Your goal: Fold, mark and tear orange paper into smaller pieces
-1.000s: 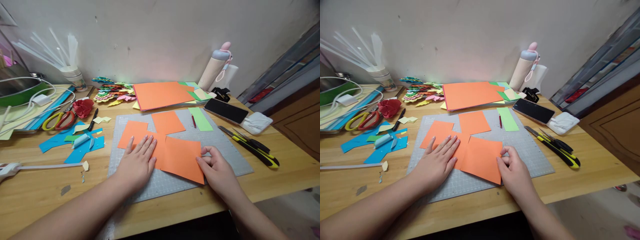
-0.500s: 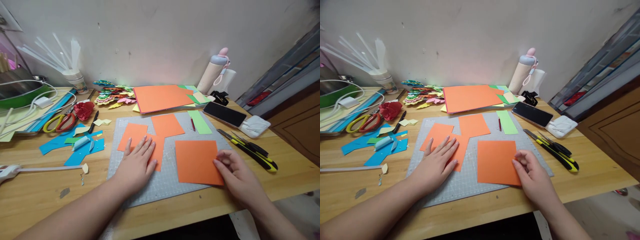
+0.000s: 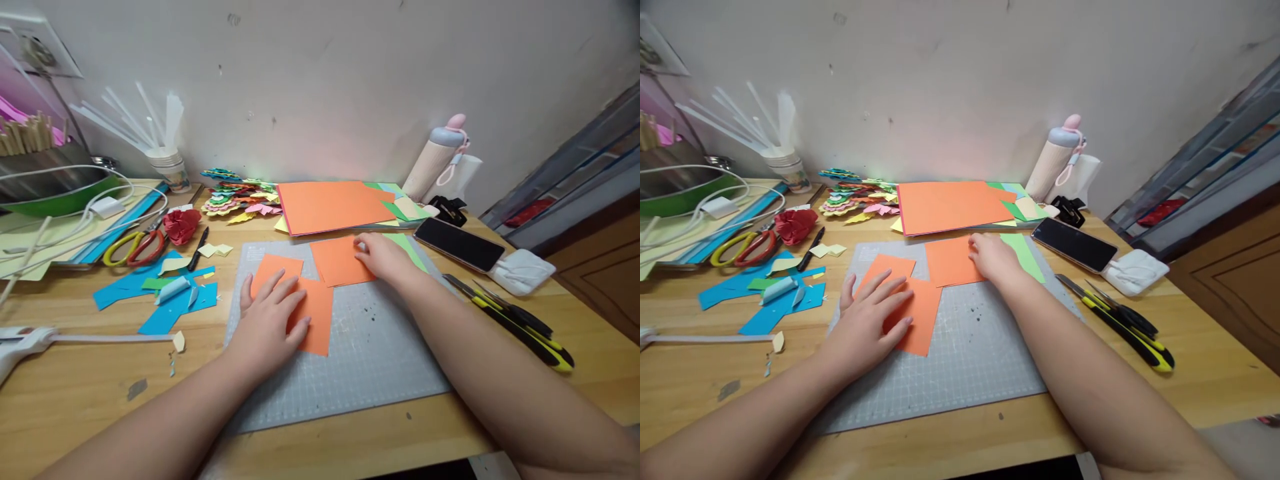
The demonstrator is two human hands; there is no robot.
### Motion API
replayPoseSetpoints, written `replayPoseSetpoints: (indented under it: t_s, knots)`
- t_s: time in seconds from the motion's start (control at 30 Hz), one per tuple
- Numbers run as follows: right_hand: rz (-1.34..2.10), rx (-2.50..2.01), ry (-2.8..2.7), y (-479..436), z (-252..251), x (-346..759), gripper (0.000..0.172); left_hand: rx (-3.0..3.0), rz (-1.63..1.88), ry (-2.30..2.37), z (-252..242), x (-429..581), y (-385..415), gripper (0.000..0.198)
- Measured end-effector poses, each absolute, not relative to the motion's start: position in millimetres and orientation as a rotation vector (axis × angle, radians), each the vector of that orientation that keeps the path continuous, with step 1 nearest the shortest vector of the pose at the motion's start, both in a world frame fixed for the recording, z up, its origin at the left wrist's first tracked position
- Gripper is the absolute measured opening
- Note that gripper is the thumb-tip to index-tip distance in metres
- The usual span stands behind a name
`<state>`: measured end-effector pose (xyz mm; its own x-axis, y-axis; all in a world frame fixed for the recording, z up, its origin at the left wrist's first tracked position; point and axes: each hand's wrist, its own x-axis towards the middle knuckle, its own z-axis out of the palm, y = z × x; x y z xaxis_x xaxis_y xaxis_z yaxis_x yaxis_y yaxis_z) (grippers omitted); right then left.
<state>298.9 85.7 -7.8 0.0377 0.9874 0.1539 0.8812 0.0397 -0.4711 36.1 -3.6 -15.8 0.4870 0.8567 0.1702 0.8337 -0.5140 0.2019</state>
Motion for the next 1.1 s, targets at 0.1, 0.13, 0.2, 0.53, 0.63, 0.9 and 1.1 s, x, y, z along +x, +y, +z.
replayPoseSetpoints:
  t_s: [0.1,0.13,0.2,0.53,0.63,0.9,1.1]
  knots:
    - [0.153,-1.858,-1.926,73,1,278,0.027,2.594,0.399,1.587,-19,35,-2,0.037]
    - [0.153,-1.81,-1.976,67,4,269,0.027,2.572,0.413,1.641,-20,35,-1,0.042]
    - [0.376,-1.594,-2.209,56,9,252,0.03,2.531,0.425,1.735,-24,34,2,0.054]
    - [0.537,-1.677,-2.566,55,6,204,0.075,2.406,0.335,1.785,-22,33,5,0.053]
    - [0.629,-1.704,-2.589,57,14,200,0.05,2.389,0.376,1.769,-19,32,6,0.053]
    - [0.551,-1.702,-2.574,58,18,189,0.06,2.384,0.587,1.772,-23,26,9,0.06]
    - [0.61,-1.796,-2.61,55,22,182,0.057,2.355,0.544,1.759,-25,26,9,0.062]
